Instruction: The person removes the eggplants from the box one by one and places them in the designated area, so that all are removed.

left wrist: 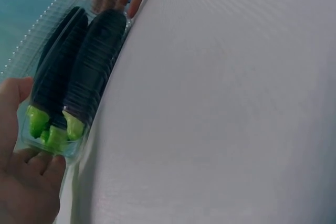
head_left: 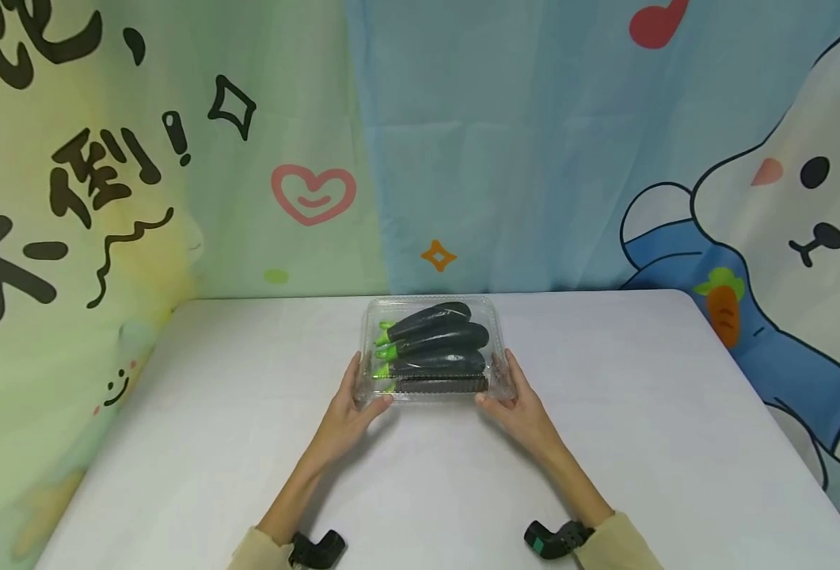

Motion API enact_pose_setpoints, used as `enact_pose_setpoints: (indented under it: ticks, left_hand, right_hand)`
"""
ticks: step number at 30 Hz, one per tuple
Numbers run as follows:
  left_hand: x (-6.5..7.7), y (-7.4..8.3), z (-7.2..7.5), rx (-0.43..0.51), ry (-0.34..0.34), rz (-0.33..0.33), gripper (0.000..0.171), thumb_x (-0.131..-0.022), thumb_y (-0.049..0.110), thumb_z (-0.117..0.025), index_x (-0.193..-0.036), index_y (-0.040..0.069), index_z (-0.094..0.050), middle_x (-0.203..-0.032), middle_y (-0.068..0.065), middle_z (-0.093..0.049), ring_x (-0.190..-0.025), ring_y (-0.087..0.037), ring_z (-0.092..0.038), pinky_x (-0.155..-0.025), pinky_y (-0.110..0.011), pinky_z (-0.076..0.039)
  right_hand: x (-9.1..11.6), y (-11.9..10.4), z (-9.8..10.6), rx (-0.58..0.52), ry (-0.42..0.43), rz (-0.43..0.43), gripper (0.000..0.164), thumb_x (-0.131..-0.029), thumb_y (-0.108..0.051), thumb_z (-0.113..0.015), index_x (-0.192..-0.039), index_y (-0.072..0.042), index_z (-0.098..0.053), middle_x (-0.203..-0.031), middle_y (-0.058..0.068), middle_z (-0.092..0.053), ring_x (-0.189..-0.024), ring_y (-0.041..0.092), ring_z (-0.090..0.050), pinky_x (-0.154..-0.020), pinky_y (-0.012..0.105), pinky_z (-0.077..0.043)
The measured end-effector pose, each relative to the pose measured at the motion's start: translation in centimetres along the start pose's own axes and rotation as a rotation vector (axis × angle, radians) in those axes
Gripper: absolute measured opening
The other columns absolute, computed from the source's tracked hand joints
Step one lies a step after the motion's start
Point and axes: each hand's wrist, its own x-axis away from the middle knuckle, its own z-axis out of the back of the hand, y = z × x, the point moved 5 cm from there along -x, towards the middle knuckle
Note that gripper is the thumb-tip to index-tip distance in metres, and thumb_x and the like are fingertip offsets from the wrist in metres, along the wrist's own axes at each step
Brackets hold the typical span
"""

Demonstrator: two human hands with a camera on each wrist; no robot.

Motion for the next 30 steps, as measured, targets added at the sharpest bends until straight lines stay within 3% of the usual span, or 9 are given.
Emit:
enact_pose_setpoints:
  ticks: [10,18,24,30]
  left_hand:
    - [0.17,0.15,0.05,0.001,-0.006,0.013,0.095,-0.089,0.035,-0.068,-0.158,0.019,-0.004,-0.164,-0.011,-0.011,-0.15,-0.036,-0.016,-0.119,-0.057,-0.017]
    - [0.31,0.26,-0.08,-0.005,-0.002,0.012,0.094,-0.09,0.036,-0.068,-0.158,0.018,-0.004,-0.164,-0.011,-0.013,-0.147,-0.038,-0.024,-0.117,-0.057,-0.023]
    - [0.17,0.31,-0.06,-0.035,0.012,-0.006,0.092,-0.091,0.035,-0.067,-0.158,0.017,-0.006,-0.161,-0.015,-0.021,-0.142,-0.04,-0.034,-0.113,-0.058,-0.031]
    - [0.15,0.13,-0.01,-0.042,0.005,0.009,0.092,-0.091,0.036,-0.065,-0.158,0.017,-0.005,-0.16,-0.017,-0.024,-0.139,-0.041,-0.038,-0.113,-0.058,-0.032]
  right_hand:
    - [-0.21,0.16,-0.24,-0.018,-0.022,0.039,0.091,-0.094,-0.028,-0.062,-0.157,-0.012,0.002,-0.162,0.022,-0.005,-0.147,0.044,-0.017,-0.116,0.052,-0.027]
    - [-0.06,0.22,-0.11,0.024,-0.01,0.038,0.09,-0.094,-0.029,-0.061,-0.157,-0.011,0.001,-0.162,0.023,-0.006,-0.146,0.045,-0.021,-0.114,0.053,-0.03]
    - [0.01,0.0,0.07,0.082,0.019,0.036,0.089,-0.094,-0.031,-0.061,-0.157,-0.012,-0.002,-0.159,0.028,-0.014,-0.138,0.046,-0.036,-0.11,0.053,-0.038]
    - [0.0,0.04,-0.15,0.084,0.011,0.056,0.087,-0.095,-0.031,-0.059,-0.157,-0.011,-0.002,-0.159,0.027,-0.016,-0.143,0.045,-0.029,-0.113,0.053,-0.032]
